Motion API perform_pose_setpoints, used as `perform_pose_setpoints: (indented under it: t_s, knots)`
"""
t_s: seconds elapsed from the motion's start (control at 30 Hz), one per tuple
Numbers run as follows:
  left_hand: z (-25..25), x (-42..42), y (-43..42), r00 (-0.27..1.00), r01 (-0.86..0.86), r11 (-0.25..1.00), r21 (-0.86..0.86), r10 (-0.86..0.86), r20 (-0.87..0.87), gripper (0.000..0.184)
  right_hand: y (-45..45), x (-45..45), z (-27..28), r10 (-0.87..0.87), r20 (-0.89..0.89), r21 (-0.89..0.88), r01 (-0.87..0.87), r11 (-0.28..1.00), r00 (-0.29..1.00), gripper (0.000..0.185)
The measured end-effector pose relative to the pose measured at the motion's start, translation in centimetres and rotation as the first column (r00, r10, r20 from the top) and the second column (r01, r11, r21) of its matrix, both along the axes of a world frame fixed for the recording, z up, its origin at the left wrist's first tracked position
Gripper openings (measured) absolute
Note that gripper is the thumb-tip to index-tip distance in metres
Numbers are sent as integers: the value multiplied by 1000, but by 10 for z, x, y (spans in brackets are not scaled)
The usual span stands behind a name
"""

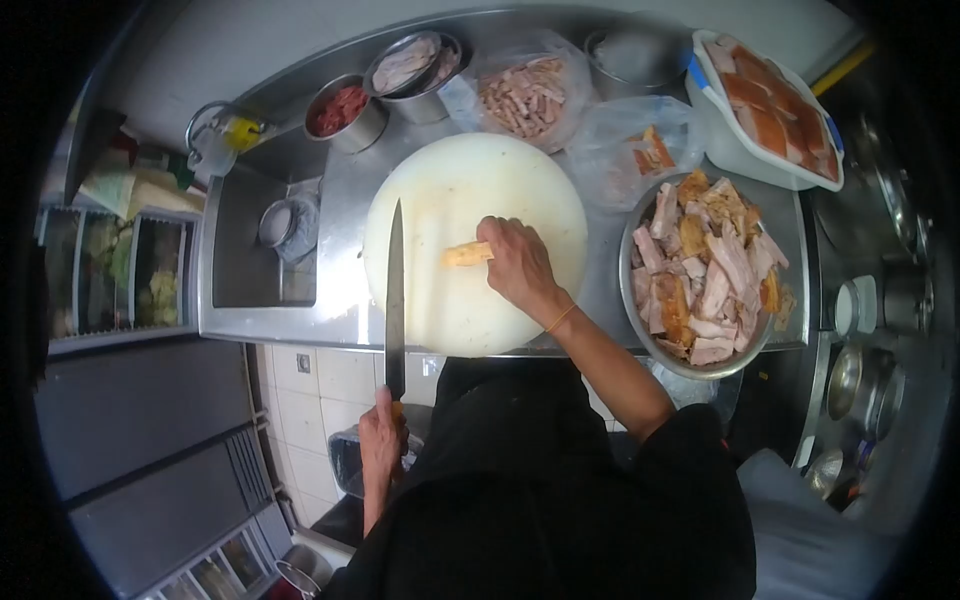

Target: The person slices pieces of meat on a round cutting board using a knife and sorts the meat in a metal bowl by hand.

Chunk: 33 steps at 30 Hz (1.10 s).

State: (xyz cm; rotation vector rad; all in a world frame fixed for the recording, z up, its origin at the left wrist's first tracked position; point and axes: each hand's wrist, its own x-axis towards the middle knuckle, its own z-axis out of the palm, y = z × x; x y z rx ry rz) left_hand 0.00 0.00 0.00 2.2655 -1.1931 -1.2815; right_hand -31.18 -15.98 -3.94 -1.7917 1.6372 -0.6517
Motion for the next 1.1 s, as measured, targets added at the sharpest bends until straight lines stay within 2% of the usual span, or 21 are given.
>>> perform_pose_setpoints:
  t_s: [0.07, 0.17, 0.27, 0.37, 0.47, 0.57, 0.67, 0.77, 0.87, 0.97, 1.1]
  knots:
    - [16, -10, 1, 1000, 24, 1000, -16, -23, 17, 79, 12, 0, 5, 93, -69, -166, -104, 981, 993, 37]
    - [25, 7, -2, 990, 111, 994, 22, -112, 88, 76, 37, 3, -9, 192, -216, -295, -251, 922, 957, 39]
    - [26, 11, 0, 973, 171, 985, 32, -174, 153, 72, 48, 4, -15, 34, -157, -372, -90, 924, 987, 43]
    - [48, 3, -5, 959, 216, 972, 93, -230, 169, 67, 48, 9, -26, 5, -173, -299, -57, 953, 985, 44]
    - [47, 10, 0, 932, 322, 945, 62, -327, 156, 75, 45, 12, -32, 53, -165, -335, -107, 936, 985, 40]
    - [44, 13, -4, 888, 413, 904, 109, -427, 170, 74, 49, 26, -23, 9, -53, -412, -30, 911, 999, 29]
    - [64, 7, -17, 901, 378, 902, 211, -411, 141, 60, 53, 38, -39, -11, -121, -449, -45, 892, 993, 20]
    - [74, 3, -17, 867, 432, 888, 158, -457, 200, 58, 53, 37, -43, -22, -90, -428, -18, 904, 996, 14]
    - [79, 4, -15, 841, 436, 865, 249, -490, 229, 56, 54, 39, -41, -35, -106, -441, -15, 897, 994, 14]
    - [86, 8, -4, 816, 464, 862, 204, -506, 280, 59, 52, 39, -41, -36, -82, -443, -5, 896, 996, 14]
    - [90, 14, 5, 789, 469, 839, 275, -538, 297, 54, 52, 40, -41, -49, -82, -445, 8, 896, 995, 14]
